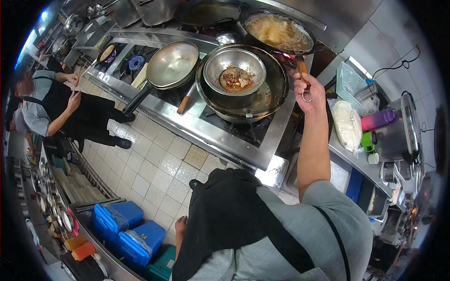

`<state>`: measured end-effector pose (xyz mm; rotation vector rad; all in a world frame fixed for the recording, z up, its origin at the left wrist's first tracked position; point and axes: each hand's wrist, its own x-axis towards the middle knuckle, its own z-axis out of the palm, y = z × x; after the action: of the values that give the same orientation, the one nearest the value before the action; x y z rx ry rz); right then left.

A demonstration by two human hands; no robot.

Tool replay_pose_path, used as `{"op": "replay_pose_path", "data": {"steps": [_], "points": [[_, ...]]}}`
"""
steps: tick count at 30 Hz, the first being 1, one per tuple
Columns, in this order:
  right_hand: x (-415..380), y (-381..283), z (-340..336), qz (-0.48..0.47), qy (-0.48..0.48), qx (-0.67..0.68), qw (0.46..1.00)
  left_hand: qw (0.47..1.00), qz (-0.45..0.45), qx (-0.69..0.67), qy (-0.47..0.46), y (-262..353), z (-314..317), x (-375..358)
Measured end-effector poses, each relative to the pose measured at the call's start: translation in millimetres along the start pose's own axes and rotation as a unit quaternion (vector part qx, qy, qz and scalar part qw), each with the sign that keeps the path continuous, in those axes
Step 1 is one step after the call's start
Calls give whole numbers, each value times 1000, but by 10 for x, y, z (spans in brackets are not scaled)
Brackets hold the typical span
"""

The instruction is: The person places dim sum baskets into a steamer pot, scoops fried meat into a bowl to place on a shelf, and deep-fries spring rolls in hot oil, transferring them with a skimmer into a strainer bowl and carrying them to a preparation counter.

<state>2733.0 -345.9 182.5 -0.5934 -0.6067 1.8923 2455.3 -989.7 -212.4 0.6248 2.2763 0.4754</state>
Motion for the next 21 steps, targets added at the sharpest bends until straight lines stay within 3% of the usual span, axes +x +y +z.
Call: {"op": "replay_pose_path", "data": {"steps": [1, 3, 6, 7, 9, 12, 15, 21], "points": [[10, -1, -1, 1, 5, 5, 1000, 1000, 0, -1, 0, -1, 11, 6], [21, 6, -5, 3, 11, 10, 1000, 950, -202, -236, -15, 390, -152, -73], [5, 18, -9, -5, 7, -2, 1000, 924, -238, -299, 21, 936, -382, -218], [-24, 21, 3, -8, 4, -9, 1000, 924, -238, -299, 21, 909, -391, -232], [-77, 24, 0, -12, 1, -15, 1000, 932, -127, -338, -9, 845, -430, -260], [-167, 22, -27, -9, -33, 9, 999, 914, -160, -373, -7, 832, -437, -239], [-280, 5, -18, -22, -57, 9, 998, 909, -220, -353, -3, 368, -148, -10], [-440, -33, 22, -48, -68, -22, 996, 926, -202, -316, -29, 188, -108, 62]]}}
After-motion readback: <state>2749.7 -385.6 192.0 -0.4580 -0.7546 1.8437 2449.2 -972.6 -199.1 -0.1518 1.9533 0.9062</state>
